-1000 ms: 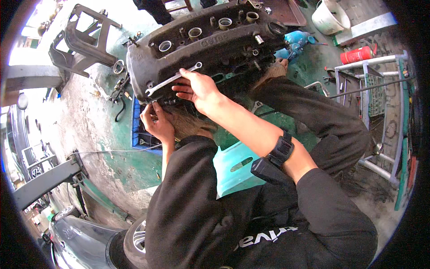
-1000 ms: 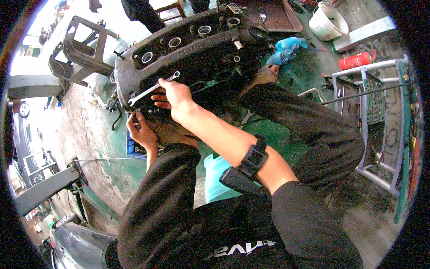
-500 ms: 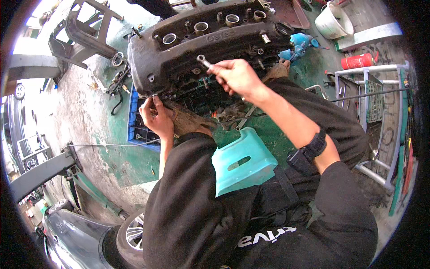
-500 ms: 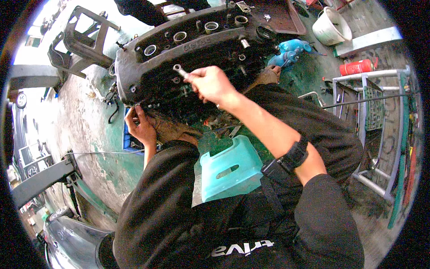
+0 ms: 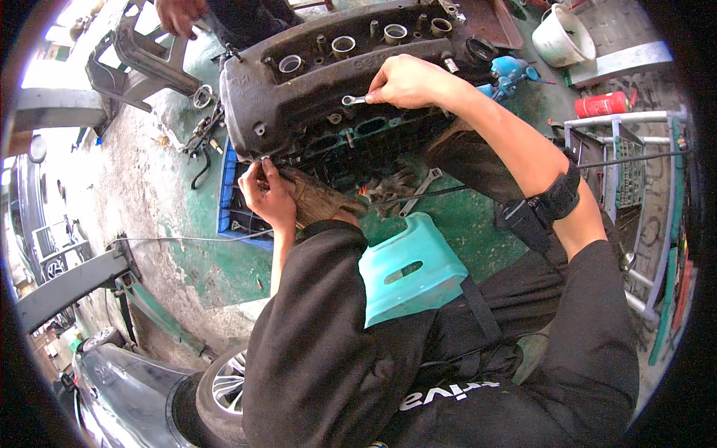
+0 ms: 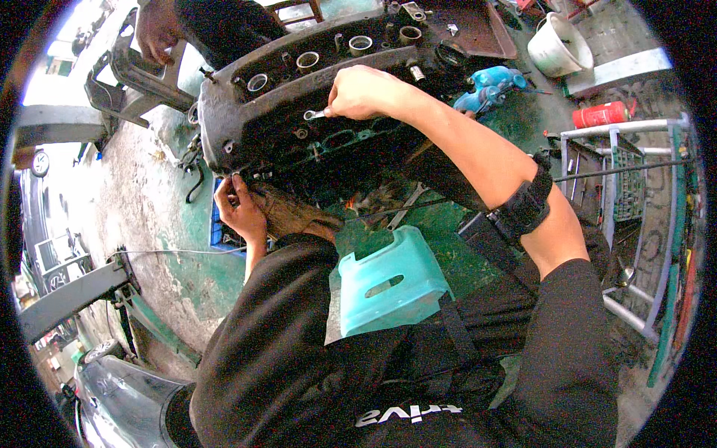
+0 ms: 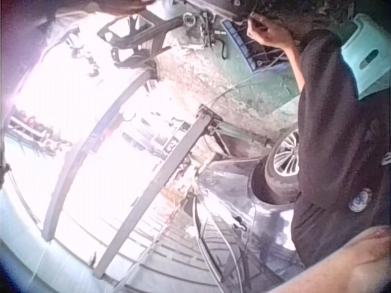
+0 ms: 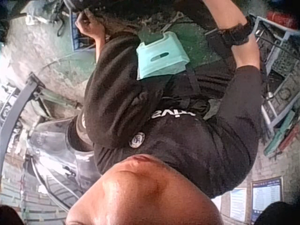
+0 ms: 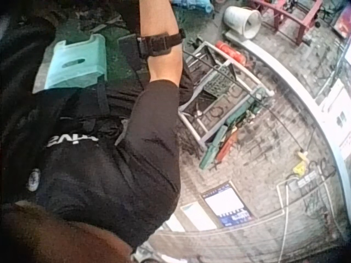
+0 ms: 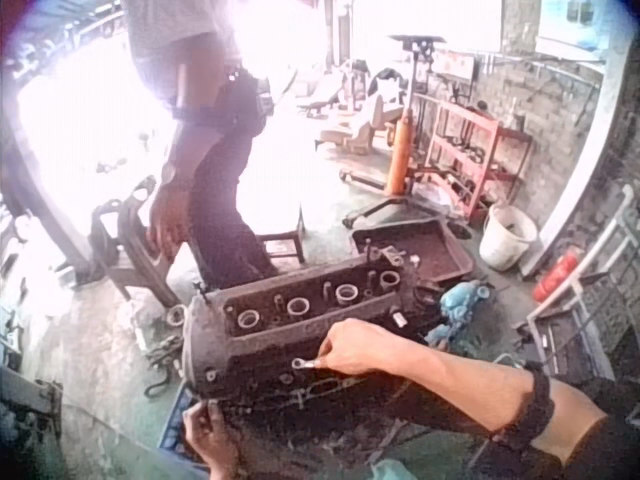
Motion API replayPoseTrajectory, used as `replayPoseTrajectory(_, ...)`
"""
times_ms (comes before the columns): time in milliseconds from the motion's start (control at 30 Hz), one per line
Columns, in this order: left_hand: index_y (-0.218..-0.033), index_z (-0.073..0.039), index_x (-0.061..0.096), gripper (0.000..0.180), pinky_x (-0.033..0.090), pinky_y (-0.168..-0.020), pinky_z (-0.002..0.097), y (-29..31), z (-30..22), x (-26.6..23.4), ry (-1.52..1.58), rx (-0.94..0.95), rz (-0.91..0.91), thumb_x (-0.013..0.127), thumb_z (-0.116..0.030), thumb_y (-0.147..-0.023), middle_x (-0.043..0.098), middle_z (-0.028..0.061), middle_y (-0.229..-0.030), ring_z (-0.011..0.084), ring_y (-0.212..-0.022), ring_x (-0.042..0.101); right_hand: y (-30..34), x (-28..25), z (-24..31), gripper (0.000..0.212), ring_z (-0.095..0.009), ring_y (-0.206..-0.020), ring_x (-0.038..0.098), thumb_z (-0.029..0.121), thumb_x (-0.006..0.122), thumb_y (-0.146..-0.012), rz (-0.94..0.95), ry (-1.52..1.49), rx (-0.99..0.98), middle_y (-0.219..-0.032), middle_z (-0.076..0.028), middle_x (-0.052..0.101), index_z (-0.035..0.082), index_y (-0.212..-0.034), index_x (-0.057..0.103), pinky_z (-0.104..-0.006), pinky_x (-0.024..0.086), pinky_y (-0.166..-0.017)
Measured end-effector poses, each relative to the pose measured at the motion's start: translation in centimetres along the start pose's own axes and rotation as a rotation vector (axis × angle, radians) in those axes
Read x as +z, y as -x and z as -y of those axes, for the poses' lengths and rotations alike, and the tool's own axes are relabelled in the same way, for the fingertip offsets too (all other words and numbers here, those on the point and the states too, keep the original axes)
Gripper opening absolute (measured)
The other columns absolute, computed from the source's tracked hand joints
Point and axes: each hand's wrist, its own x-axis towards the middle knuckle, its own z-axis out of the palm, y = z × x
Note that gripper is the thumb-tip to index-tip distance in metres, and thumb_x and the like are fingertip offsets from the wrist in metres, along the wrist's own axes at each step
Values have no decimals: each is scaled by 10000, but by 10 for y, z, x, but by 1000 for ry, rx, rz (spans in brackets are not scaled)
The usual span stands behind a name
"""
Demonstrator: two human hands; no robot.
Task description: The person uses a wrench to tighten bolts on a car engine block while another person assists by holding the block steady. The camera wearer repeatedly positions the wrench and turns it to secure fasteners on the engine's surface.
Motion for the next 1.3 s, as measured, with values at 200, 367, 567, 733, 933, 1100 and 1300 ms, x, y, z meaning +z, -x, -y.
replayPoseTrajectory(200, -951, 20, 622, 178, 392, -612, 271, 1, -1, -1, 9, 1, 3, 674, -130, -870, 556, 62, -825, 150, -703, 484, 9, 13, 3, 282, -153, -414, 547, 265, 583, -912, 201, -471, 240, -570, -53, 558, 17, -1007, 677, -295, 469, -383)
replayPoseTrajectory(367, -953, 15, 622, 167, 388, -602, 268, 2, 5, 2, -8, -14, -13, 677, -113, -861, 550, 60, -815, 148, -691, 475, 17, 64, 37, 319, -283, -552, 662, 242, 494, -923, -54, -521, 222, -731, -193, 673, -8, -825, 666, -391, 562, -586)
replayPoseTrajectory(567, -973, -6, 641, 199, 394, -581, 274, 6, 17, 2, -8, -18, -39, 701, -139, -838, 559, 56, -827, 135, -637, 468, 57, 135, 185, 492, -363, -791, 653, 484, 482, -891, 171, -808, -527, -849, -207, 671, 47, -836, 700, -467, 488, -778)
replayPoseTrajectory(733, -1017, -13, 617, 200, 426, -598, 270, 3, 22, -1, -68, -67, 9, 666, -143, -873, 587, 74, -871, 137, -709, 538, 46, 136, 157, 422, -327, -699, 660, 432, 576, -870, -101, -973, -323, -731, -176, 667, 35, -795, 700, -424, 513, -690)
replayPoseTrajectory(933, -963, 10, 625, 181, 404, -577, 279, 2, 10, 0, -34, 20, 4, 678, -135, -867, 553, 76, -841, 164, -685, 500, -7, 119, 83, 345, -204, -728, 633, 355, 631, -894, -187, -1780, 373, -903, -95, 641, 25, -986, 585, -326, 534, -611)
replayPoseTrajectory(1100, -979, 12, 628, 174, 416, -589, 280, 0, 4, 0, -13, -35, 8, 668, -111, -863, 557, 79, -847, 173, -690, 515, -8, 114, 91, 278, -171, -761, 631, 342, 618, -903, -205, -1828, 459, -923, -54, 667, 79, -993, 603, -301, 489, -640)
replayPoseTrajectory(1300, -959, 18, 617, 138, 441, -654, 329, -1, 11, 0, 5, 178, -18, 657, -67, -858, 589, 118, -871, 242, -763, 538, 13, 89, 86, 173, -168, -760, 647, 218, 547, -928, 3, -1899, 167, -924, -84, 692, 71, -952, 634, -298, 507, -667)
